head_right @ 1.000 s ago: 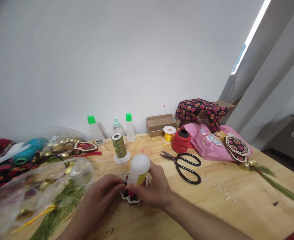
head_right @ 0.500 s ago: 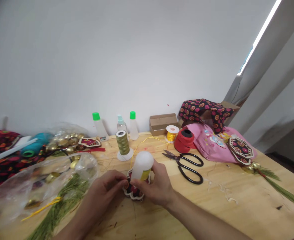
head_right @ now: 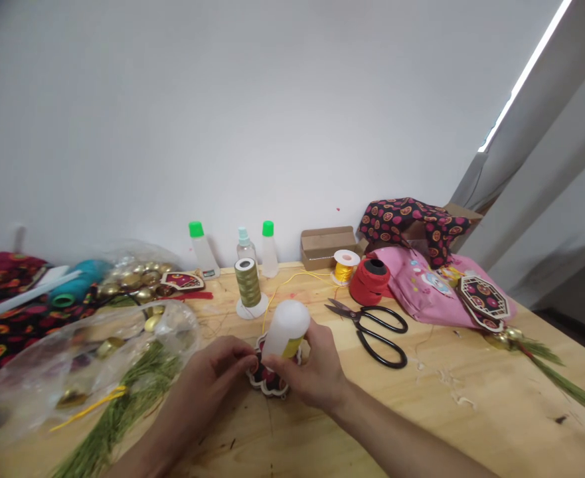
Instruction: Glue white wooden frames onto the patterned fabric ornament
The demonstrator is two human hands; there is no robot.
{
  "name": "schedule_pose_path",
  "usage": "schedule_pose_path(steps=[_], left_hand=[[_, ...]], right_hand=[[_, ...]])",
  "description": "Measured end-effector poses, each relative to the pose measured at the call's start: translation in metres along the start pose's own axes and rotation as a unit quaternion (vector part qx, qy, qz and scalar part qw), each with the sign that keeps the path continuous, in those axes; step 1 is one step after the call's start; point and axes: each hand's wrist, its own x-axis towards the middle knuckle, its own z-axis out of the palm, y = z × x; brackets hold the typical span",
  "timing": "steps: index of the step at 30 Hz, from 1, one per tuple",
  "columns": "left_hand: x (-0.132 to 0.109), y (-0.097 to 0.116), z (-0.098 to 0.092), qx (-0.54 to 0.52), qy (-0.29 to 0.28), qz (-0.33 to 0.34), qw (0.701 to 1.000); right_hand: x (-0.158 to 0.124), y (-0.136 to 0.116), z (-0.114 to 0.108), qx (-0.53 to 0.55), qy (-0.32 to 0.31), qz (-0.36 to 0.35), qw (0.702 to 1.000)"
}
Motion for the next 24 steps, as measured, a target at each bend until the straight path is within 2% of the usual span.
schedule_pose_path(steps=[12, 20, 24], left_hand=[[0.0000, 0.0043, 0.0001, -0.030, -0.015, -0.013, 0.999], [0.0014, 0.0039, -0.0006, 0.005, -0.024, -0.013, 1.000], [0.0017, 0.0049, -0.0006, 0.011, -0.027, -0.009, 1.000]], right_hand=[[0.0011, -0.0025, 0.0015, 0.026, -0.012, 0.001, 1.000], [0.0042, 0.0008, 0.0029, 0.038, 0.037, 0.034, 0.998], [0.0030, -0.0004, 0.0029, 0.040, 0.019, 0.028, 0.999]])
